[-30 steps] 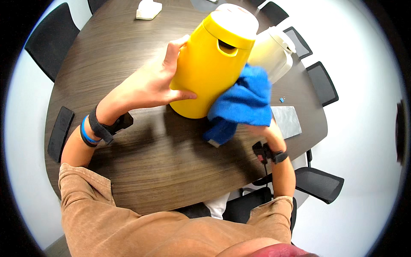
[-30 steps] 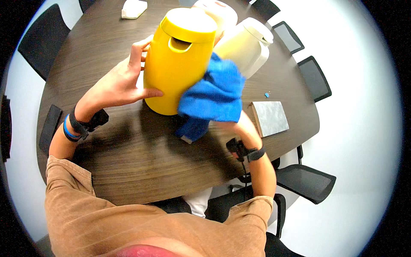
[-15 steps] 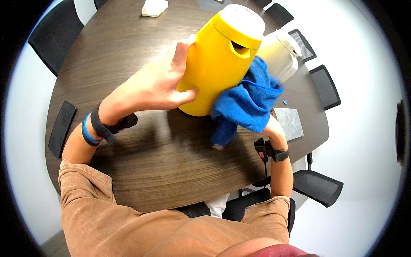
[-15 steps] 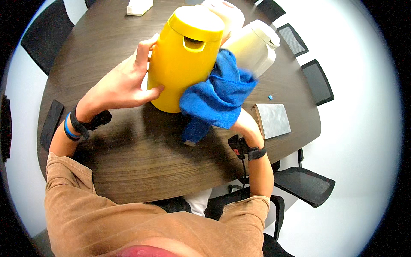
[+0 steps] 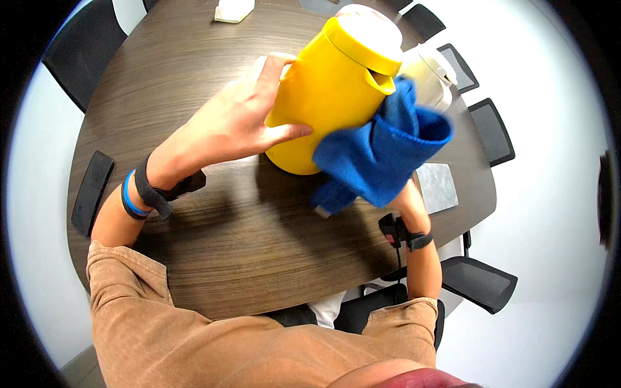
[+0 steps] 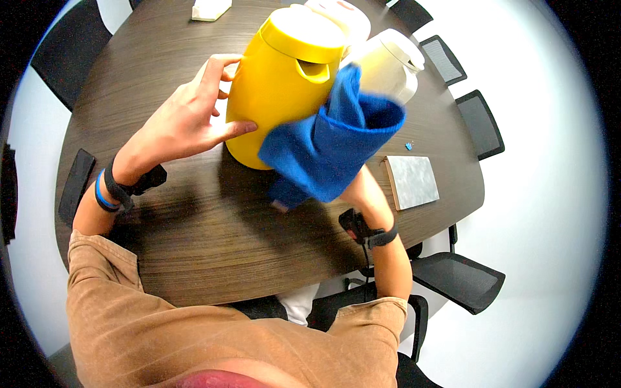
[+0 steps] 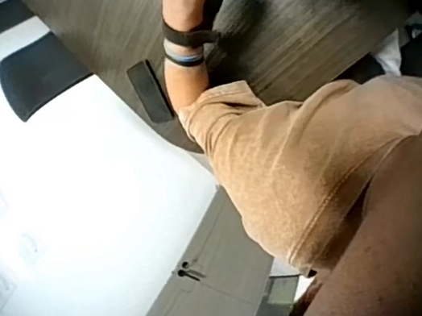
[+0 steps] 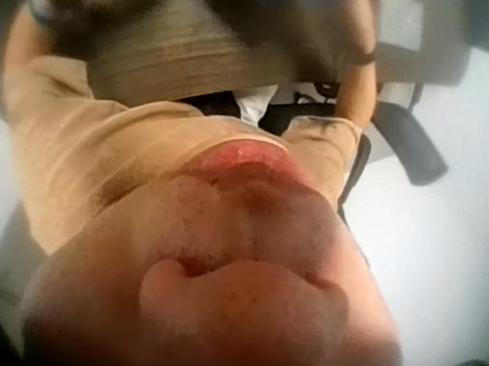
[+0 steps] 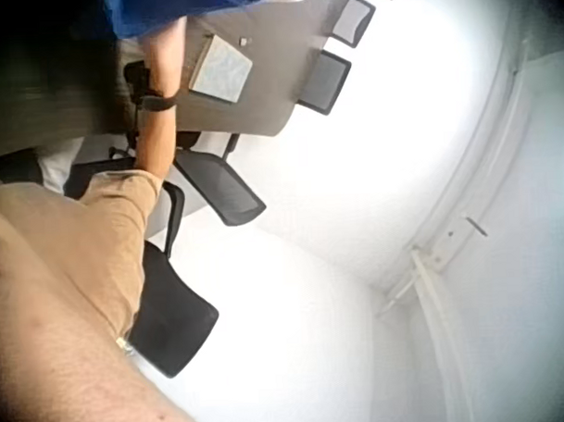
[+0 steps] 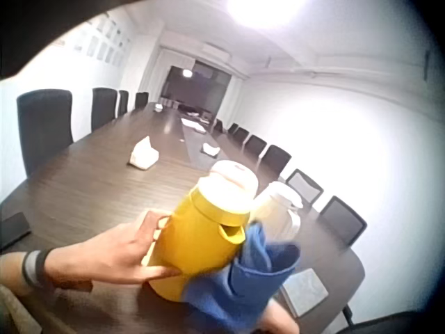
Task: The person wipes the exterior of a white thermos and then a yellow thermos using a blue cloth. They rotate each thermos to clean multiple sides and the lid area, then place them back on the table.
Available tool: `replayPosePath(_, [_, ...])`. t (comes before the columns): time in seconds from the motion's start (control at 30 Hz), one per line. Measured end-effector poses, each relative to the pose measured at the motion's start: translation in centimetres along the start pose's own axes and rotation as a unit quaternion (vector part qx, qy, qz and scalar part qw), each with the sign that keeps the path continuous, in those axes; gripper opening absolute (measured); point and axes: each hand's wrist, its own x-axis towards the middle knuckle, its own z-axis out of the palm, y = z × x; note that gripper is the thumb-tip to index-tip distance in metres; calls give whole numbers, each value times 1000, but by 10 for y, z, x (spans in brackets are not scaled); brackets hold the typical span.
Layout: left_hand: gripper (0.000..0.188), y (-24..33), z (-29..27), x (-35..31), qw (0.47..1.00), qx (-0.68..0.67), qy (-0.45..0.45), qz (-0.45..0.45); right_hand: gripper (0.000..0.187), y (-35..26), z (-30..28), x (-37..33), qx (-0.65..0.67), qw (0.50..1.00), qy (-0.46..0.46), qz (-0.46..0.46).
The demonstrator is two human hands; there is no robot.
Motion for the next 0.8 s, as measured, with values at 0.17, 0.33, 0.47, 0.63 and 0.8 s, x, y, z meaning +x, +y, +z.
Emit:
replayPosePath(0.17, [74,2,1,-7,997,65,34,2,74,-14,-5,9,-54,995,-60,-66])
replayPosePath(0.33, [66,13,-8,-9,998,62,28,12,75,-39,-60,31,-63,994,51,-71])
replayPosePath(0.47, [56,14,-16,0,999,-9,1,-46,75,-19,-47,46,-27,993,91,-67])
replayPosePath(0.63, [69,-13,-13,12,987,65,139,50,76,-2,-13,16,-13,999,18,-33])
replayPosePath(0.8, [111,-35,-2,6,992,-31,122,-3,76,-24,-37,15,-15,999,9,-45])
